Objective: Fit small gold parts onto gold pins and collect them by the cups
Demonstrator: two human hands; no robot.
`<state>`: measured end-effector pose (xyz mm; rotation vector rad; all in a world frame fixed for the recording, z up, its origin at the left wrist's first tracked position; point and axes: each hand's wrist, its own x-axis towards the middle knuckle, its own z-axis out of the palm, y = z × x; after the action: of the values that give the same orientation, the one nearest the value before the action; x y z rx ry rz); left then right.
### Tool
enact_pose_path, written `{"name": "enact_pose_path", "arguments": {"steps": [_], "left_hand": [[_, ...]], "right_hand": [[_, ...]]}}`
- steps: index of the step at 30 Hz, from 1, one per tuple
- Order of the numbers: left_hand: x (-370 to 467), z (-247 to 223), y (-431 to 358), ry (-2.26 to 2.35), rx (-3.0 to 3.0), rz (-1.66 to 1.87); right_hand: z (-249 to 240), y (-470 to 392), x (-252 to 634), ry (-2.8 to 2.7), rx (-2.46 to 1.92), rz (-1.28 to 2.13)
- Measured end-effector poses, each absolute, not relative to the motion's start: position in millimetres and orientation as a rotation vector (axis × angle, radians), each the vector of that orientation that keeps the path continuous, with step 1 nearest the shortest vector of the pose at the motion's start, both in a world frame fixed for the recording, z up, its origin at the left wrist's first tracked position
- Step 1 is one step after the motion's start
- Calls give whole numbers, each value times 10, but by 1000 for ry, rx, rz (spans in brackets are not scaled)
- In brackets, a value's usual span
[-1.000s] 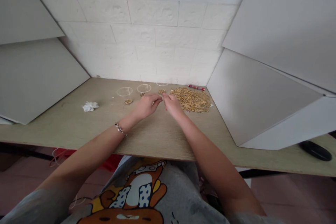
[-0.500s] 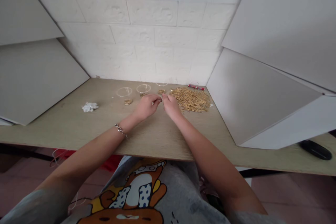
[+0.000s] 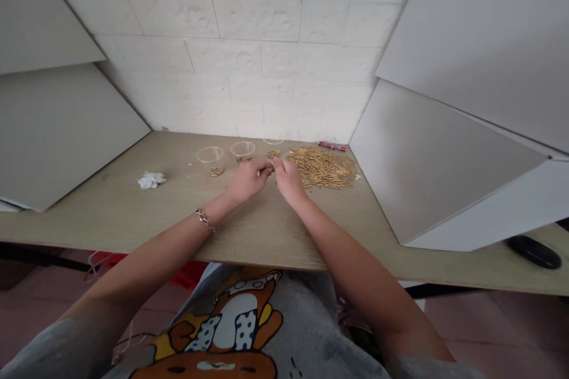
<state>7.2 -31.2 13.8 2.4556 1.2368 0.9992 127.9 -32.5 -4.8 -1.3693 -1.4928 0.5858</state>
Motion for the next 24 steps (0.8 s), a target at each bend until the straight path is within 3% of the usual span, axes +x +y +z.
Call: {"name": "enact_pose_path", "arguments": {"steps": [10, 24], "left_hand": [[74, 161, -332, 1255, 2259, 993], [57, 174, -260, 1190, 2073, 1004]], "right_hand": [[10, -389, 1273, -1617, -1308, 390], [-57, -318, 1326, -1495, -1239, 517]]}}
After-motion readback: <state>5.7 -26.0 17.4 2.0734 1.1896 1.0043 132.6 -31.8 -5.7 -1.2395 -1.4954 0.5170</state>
